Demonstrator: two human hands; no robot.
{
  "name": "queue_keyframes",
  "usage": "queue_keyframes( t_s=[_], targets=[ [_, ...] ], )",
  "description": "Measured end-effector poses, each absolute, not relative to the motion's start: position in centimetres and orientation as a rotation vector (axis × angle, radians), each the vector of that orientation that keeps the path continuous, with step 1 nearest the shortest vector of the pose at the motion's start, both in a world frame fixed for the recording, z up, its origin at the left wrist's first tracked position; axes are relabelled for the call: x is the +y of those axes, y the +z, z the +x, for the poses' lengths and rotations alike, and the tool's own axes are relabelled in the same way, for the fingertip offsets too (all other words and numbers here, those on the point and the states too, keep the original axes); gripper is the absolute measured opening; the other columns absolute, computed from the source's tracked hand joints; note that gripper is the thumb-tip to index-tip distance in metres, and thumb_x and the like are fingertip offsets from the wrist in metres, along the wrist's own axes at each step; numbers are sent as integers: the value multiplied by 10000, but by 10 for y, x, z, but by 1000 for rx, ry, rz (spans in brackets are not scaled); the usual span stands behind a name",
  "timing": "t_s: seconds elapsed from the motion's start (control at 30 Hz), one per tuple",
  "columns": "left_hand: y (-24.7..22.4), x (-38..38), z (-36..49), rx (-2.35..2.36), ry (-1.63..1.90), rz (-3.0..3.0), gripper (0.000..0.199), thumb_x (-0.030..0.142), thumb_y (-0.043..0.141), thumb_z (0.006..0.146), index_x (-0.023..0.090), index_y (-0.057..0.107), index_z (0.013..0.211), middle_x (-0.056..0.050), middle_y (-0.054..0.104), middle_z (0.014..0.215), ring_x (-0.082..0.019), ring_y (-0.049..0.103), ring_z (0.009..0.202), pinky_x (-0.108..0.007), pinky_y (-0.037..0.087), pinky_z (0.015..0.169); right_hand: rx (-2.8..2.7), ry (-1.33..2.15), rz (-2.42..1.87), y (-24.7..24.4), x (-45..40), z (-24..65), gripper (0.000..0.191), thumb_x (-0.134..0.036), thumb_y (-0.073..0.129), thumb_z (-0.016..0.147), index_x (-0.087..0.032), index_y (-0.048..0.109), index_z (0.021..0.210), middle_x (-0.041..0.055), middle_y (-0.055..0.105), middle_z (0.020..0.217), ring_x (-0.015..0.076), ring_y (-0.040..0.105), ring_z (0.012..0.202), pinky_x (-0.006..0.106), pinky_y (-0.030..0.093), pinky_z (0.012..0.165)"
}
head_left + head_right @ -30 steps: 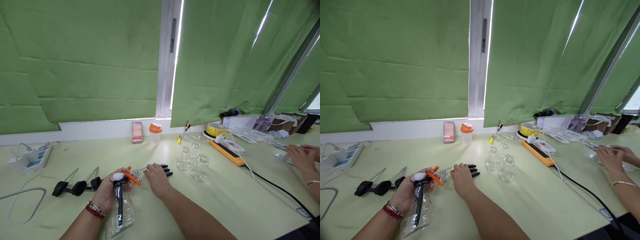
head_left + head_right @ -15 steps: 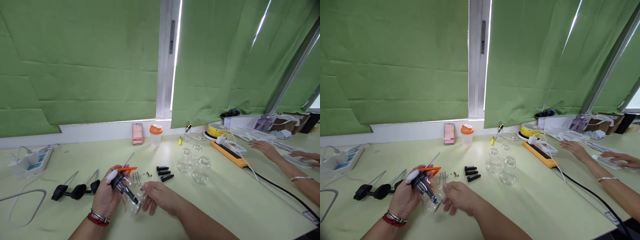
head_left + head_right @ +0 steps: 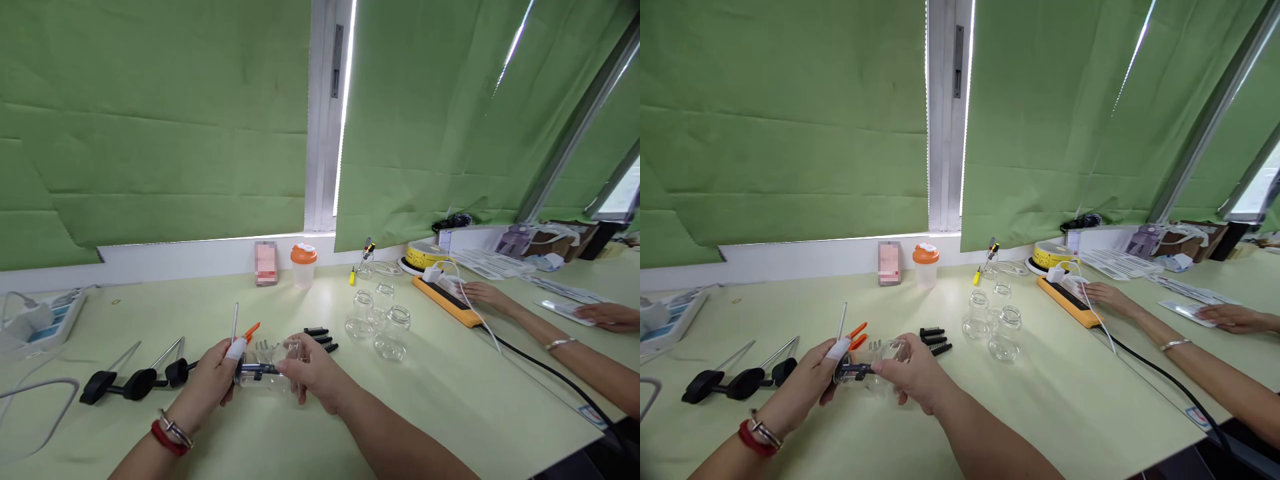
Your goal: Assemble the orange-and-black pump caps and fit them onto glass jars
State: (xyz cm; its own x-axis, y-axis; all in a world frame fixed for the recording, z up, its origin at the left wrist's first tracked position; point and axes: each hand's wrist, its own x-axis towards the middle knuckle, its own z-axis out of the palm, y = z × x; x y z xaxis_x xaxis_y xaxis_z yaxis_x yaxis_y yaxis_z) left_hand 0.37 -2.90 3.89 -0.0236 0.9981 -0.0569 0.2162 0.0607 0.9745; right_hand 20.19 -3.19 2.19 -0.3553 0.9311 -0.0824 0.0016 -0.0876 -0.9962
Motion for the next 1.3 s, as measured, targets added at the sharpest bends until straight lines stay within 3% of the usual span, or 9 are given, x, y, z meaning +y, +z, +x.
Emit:
queue_keyframes(
  t_s=[0.1,0.23,0.4,0.47,0.63,0.83,1.03,1.2,1.3],
  targets=[
    [42,-29,-2,1375,969,1281,267,409,571,743,180,542,610,15,524,447,-89,382,283,-181,250,287,-1841,1120,-963,35,-39,207,666,-354,751,567,-262,462,1159,41,542,1052,191,552,874,342,481,756],
    [44,-30,-5,1356,933,1249,299,433,540,752,181,538,590,5,524,445,-82,352,291,-182,242,292,-2113,720,-739,43,-42,212,768,-327,778,562,-305,438,1250,52,418,1307,253,368,1205,423,259,1044],
    [45,-35,2,1539,1181,1357,369,498,497,787,195,505,575,21,472,386,-120,417,329,-197,298,333,-1535,1442,-1024,29,-32,210,677,-659,382,802,-258,271,1336,117,467,1161,195,579,893,336,499,671],
    [46,-36,4,1559,1176,1367,378,512,491,789,198,500,579,28,462,381,-121,409,322,-202,289,333,-1558,1551,-1042,29,-32,212,658,-628,470,772,-273,311,1303,98,499,1096,180,601,784,311,494,588],
    [46,-36,5,1440,1161,1339,402,525,440,815,198,494,588,25,474,421,-116,396,339,-209,285,346,-1782,1108,-761,38,-35,219,781,-346,742,619,-341,354,1297,68,344,1376,247,342,1259,399,343,973],
    [49,-39,5,1498,1178,1423,375,521,461,808,207,476,604,36,470,424,-123,417,369,-206,309,371,-1495,1716,-891,33,-31,213,621,-648,396,780,-243,363,1249,96,543,1024,202,617,736,357,492,594],
    [52,-36,2,1499,1157,1378,391,534,452,810,205,490,602,33,453,426,-122,390,380,-207,291,366,-1901,1066,-756,45,-41,218,682,-303,671,664,-311,400,1291,69,314,1395,251,314,1272,417,313,1007],
    [46,-35,1,1554,1222,1556,372,506,504,788,201,474,578,39,449,434,-114,397,390,-201,298,385,-1527,1679,-980,25,-33,206,590,-576,434,810,-244,298,1279,110,509,1112,195,602,800,341,506,601],
    [42,-32,-2,1514,1151,1466,364,505,496,781,199,491,583,25,485,449,-119,393,385,-204,273,360,-1820,1266,-1011,29,-36,208,673,-418,667,684,-265,342,1253,88,486,1167,185,583,847,340,514,690]
  ],
)
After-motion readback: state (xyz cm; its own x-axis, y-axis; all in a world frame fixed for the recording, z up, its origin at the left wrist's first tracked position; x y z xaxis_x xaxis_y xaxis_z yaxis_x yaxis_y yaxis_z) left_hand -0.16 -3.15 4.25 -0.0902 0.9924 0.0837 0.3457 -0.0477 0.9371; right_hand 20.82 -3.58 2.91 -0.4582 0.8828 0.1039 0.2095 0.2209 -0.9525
